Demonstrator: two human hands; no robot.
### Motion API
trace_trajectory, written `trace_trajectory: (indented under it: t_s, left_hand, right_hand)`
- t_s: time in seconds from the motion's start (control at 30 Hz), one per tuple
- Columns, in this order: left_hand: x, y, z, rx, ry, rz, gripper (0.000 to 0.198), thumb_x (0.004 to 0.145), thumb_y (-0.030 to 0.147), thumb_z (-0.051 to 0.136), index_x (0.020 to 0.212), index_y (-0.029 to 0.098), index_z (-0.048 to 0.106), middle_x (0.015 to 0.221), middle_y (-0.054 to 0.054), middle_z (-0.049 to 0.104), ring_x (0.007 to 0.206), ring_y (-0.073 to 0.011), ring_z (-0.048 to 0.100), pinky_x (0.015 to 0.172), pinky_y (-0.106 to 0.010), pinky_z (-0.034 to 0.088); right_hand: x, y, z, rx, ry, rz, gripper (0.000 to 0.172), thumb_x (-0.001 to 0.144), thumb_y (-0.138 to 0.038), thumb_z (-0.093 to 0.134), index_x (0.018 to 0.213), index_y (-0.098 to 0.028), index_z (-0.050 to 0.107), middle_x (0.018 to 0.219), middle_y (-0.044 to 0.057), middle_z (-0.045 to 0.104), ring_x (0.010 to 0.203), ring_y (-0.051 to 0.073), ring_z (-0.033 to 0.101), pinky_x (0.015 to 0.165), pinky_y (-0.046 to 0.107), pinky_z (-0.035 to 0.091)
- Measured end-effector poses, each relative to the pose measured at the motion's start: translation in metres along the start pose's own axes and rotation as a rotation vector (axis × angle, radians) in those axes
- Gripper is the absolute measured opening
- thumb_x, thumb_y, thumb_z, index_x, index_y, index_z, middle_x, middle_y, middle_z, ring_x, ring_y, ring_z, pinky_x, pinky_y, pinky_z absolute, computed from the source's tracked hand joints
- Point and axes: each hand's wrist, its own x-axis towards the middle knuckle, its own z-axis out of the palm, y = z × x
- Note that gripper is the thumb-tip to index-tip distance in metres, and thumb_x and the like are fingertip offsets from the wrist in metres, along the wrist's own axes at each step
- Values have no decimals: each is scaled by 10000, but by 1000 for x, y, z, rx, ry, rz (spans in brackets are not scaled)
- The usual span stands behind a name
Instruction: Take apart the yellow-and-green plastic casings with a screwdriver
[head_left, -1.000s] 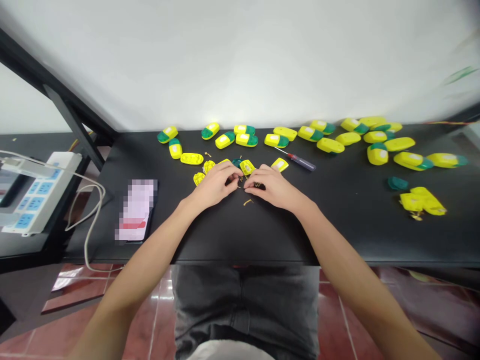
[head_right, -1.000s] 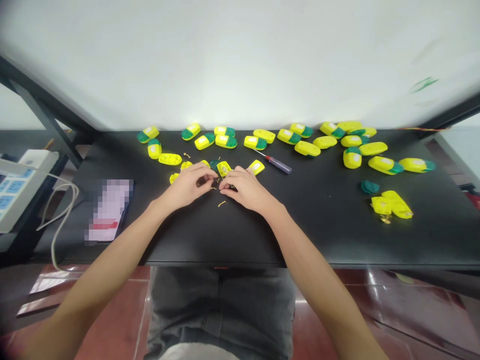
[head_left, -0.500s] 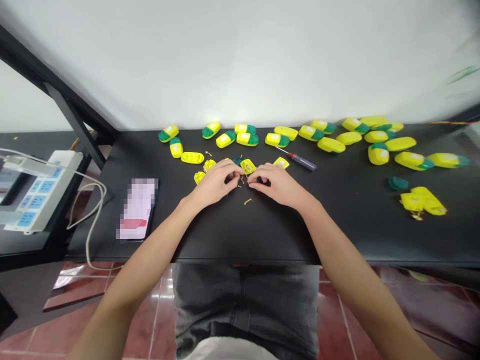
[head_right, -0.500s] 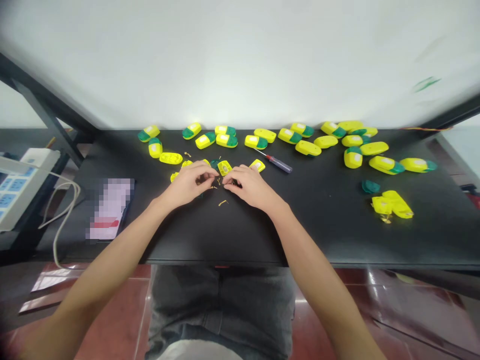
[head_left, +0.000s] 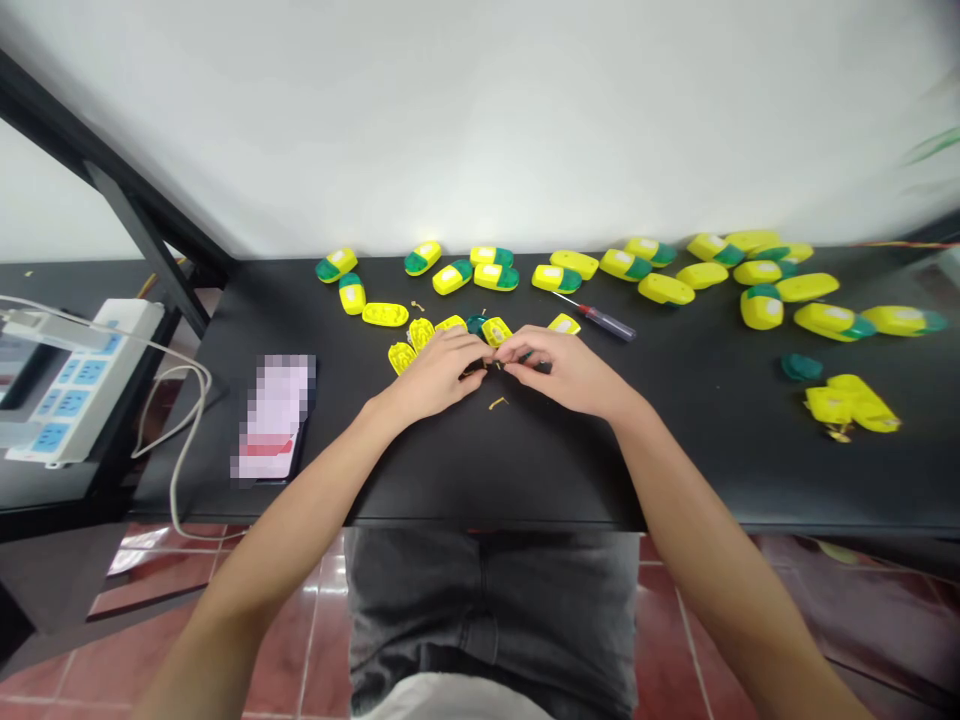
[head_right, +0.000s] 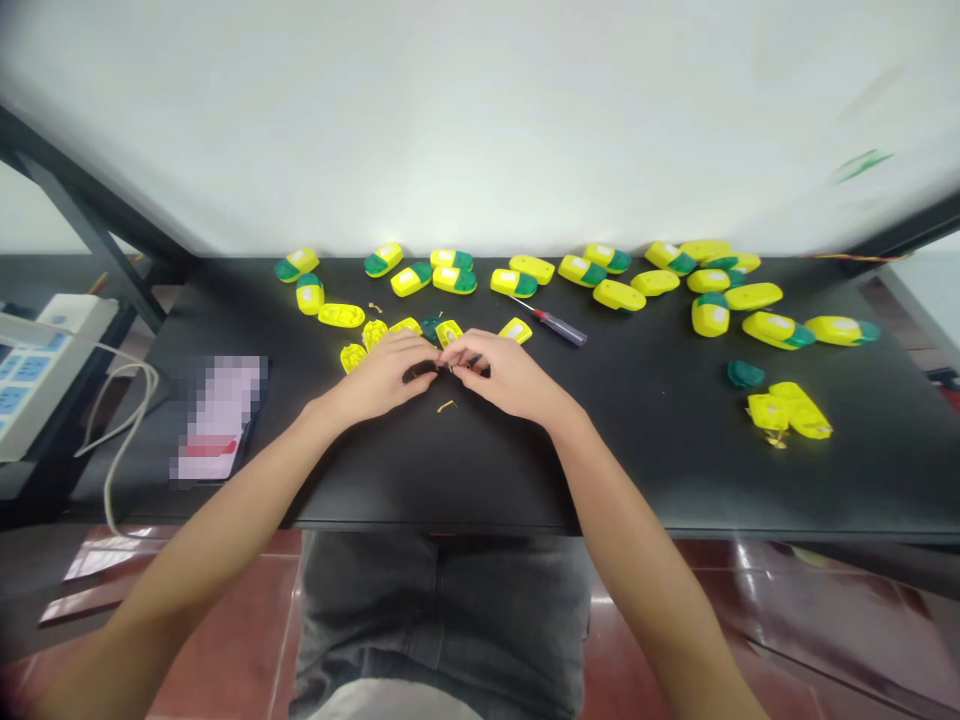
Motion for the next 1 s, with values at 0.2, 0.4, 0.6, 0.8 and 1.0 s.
trace_trajectory:
  t_s: [0.2, 0.4, 0.6, 0.8, 1.0]
  left_hand:
    - [0, -3, 1, -6, -10, 16, 153, 994, 167, 505, 988, 173, 658, 929, -66, 691, 921, -220, 610, 890, -383, 483]
    - [1, -1, 4, -26, 26, -14, 92, 1003, 222, 574, 1004, 187, 660, 973, -66, 707, 952, -225, 613, 885, -367, 470]
    - [0, -2, 7, -9, 27, -8, 181, 1043, 211, 487, 1034, 171, 663, 965, -86, 692, 941, -228, 587, 871, -360, 456]
    - [-3, -3, 9, 57, -16, 34, 274, 1057, 192, 395, 1020, 167, 665, 979, -102, 661, 962, -239, 543, 880, -373, 440]
    - [-2, -3, 1, -16, -18, 0, 226, 1049, 200, 449, 1133, 189, 659, 1067, -90, 694, 1001, -236, 577, 936, -392, 444]
  right_hand:
    - [0, -4, 1, 22, -54, 56, 131, 916, -281, 618, 988, -236, 717, 1061, 66, 761, 918, 212, 712, 877, 413, 611]
    - [-1, -2, 6, 7, -77, 42, 120, 909, -268, 613, 954, -227, 717, 1035, 62, 767, 901, 208, 721, 881, 409, 611]
    - [-1, 1, 5, -11, -64, 10, 121, 904, -248, 606, 948, -219, 715, 1033, 62, 755, 876, 192, 708, 855, 384, 602]
    - [-2, 1, -1, -174, -24, -1, 117, 893, -208, 635, 964, -236, 723, 940, 48, 735, 776, 181, 640, 745, 350, 551]
    - [-2, 1, 1, -222, -62, -46, 92, 881, -174, 651, 904, -243, 707, 910, 41, 699, 799, 190, 624, 737, 341, 517]
